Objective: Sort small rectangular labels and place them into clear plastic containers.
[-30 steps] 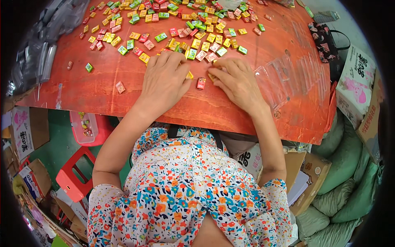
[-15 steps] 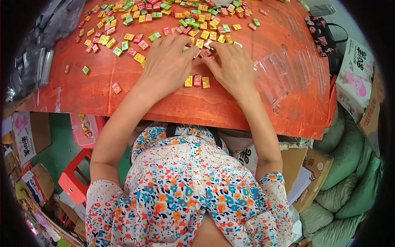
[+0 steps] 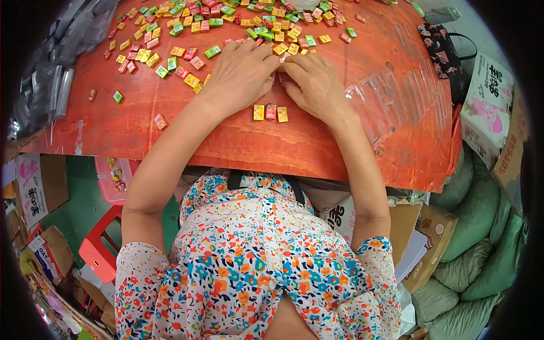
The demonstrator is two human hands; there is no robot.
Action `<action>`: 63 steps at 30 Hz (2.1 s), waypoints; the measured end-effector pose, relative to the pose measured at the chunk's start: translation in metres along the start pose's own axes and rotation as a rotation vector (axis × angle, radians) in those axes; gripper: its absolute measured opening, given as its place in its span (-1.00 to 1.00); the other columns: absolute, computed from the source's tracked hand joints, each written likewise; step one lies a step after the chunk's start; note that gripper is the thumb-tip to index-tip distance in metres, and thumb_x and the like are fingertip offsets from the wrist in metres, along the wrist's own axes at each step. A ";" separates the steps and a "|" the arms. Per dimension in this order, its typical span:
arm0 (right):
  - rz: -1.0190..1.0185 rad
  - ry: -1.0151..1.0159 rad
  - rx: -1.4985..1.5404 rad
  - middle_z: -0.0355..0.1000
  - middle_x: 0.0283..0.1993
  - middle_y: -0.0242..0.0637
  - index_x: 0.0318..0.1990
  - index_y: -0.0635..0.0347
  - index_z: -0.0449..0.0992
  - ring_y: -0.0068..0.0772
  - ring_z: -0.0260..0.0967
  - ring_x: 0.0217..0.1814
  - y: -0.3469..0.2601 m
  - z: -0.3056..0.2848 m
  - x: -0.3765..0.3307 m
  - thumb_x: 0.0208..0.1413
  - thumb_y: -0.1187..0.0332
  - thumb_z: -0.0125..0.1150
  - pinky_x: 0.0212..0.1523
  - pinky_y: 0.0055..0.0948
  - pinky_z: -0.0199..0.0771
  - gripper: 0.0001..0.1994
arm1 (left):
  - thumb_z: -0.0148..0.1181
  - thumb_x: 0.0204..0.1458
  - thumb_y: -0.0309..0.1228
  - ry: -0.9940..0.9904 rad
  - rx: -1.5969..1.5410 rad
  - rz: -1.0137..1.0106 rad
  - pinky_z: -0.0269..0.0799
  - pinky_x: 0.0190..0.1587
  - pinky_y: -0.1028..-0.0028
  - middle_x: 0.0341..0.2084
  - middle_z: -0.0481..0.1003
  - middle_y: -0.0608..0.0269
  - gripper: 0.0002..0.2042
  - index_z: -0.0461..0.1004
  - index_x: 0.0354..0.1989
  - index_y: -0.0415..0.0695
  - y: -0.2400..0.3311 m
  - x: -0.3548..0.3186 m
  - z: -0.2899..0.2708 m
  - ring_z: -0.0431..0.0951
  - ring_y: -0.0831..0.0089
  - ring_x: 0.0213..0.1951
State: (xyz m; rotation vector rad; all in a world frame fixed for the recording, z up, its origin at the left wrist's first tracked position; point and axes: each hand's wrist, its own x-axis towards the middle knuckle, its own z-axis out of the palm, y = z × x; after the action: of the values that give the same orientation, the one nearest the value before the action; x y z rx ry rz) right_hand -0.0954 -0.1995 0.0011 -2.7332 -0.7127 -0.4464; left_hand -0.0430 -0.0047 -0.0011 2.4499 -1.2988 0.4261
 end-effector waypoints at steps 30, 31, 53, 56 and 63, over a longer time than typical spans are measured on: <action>0.122 0.244 0.219 0.51 -0.13 -0.19 -0.15 0.17 0.56 -0.13 0.48 -0.16 -0.002 -0.018 -0.042 0.00 0.44 0.33 -0.19 -0.26 0.48 -0.78 | 0.34 -0.12 -0.29 -0.022 -0.189 -0.177 0.31 -0.13 0.22 -0.32 0.41 0.23 -0.74 0.49 -0.29 -0.13 0.025 -0.049 -0.039 0.43 0.26 -0.19; 0.210 0.204 0.161 0.51 -0.14 -0.19 -0.15 0.16 0.55 -0.11 0.49 -0.16 -0.002 -0.017 -0.030 0.02 0.38 0.31 -0.20 -0.24 0.48 -0.78 | 0.34 -0.12 -0.29 -0.021 -0.187 -0.177 0.31 -0.13 0.22 -0.32 0.41 0.23 -0.74 0.49 -0.29 -0.13 0.021 -0.041 -0.036 0.43 0.26 -0.19; 0.101 0.190 0.210 0.50 -0.11 -0.19 -0.17 0.20 0.57 -0.16 0.49 -0.06 0.002 -0.022 -0.031 0.03 0.49 0.29 -0.10 -0.32 0.53 -0.81 | 0.21 -0.09 -0.49 0.153 -0.102 -0.017 0.47 -0.29 0.35 -0.33 0.44 0.21 -0.71 0.51 -0.13 -0.20 0.029 -0.077 -0.036 0.51 0.29 -0.29; 0.126 0.091 0.252 0.50 -0.10 -0.18 -0.16 0.20 0.57 -0.17 0.49 -0.05 -0.017 -0.031 -0.063 0.01 0.53 0.30 -0.10 -0.32 0.53 -0.79 | 0.23 -0.04 -0.48 0.028 -0.154 -0.095 0.48 -0.25 0.32 -0.27 0.43 0.16 -0.66 0.48 -0.04 -0.23 0.039 -0.094 -0.032 0.51 0.25 -0.27; 0.201 0.013 0.307 0.46 -0.02 -0.18 -0.04 0.18 0.54 -0.16 0.47 -0.03 -0.027 -0.026 -0.078 -0.03 0.47 0.37 -0.07 -0.33 0.52 -0.66 | 0.36 -0.07 -0.37 -0.051 -0.387 -0.271 0.51 -0.16 0.28 -0.16 0.39 0.10 -0.52 0.44 0.06 -0.21 0.041 -0.087 -0.042 0.52 0.18 -0.18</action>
State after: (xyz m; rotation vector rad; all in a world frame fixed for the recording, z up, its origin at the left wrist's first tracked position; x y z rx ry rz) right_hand -0.1793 -0.2189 0.0017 -2.4757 -0.4532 -0.2821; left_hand -0.1288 0.0557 0.0070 2.2679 -0.9414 0.0361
